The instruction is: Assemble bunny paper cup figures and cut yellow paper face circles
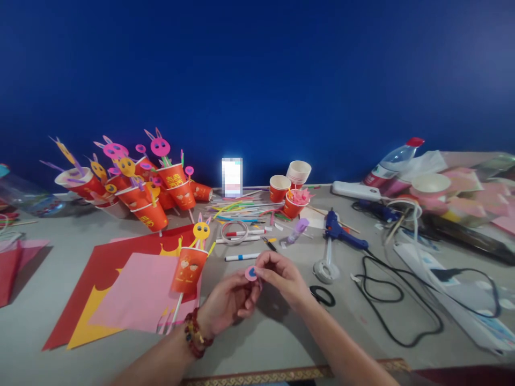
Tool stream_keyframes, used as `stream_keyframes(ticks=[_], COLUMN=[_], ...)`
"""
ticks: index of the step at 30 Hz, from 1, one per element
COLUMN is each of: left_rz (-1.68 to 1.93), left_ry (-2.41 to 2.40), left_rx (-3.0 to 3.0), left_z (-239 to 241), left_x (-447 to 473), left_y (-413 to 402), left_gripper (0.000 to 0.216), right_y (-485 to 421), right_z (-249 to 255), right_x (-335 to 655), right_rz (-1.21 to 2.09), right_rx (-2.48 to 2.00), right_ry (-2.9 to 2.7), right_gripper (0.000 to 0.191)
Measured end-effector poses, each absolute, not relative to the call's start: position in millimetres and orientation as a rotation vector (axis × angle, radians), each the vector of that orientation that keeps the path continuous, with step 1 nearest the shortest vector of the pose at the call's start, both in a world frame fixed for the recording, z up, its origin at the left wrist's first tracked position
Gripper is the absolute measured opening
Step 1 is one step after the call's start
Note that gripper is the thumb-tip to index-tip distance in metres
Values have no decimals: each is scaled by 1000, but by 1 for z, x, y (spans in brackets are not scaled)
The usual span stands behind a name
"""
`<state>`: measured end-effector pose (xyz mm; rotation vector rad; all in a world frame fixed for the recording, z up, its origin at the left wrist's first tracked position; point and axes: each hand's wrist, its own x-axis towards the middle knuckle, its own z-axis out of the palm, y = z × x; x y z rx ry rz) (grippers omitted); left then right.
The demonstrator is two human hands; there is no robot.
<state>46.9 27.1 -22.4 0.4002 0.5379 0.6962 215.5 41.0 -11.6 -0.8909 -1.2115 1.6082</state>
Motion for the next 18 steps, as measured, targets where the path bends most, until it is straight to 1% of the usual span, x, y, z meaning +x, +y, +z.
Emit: stream_keyframes(ticks=[4, 9, 13, 18], left_rz=[933, 963, 1066, 1066], left_ry=[791, 962, 969, 979], left_rx=[644, 818, 812, 816], left_z=[-18, -22, -27, -19], left_x=[50, 50, 53, 59], left_y=[25, 23, 24, 21], left_gripper=[31, 41, 42, 40], right_y=[43, 44, 43, 42], right_z=[-8, -11, -17, -14], right_x=[220, 218, 213, 213], right_rz=[1589, 1599, 1666, 1592], right_rx=[-929, -954, -939, -968], right_ry=[-1240, -1272, -1189, -1212], right_gripper=[33, 34, 39, 38])
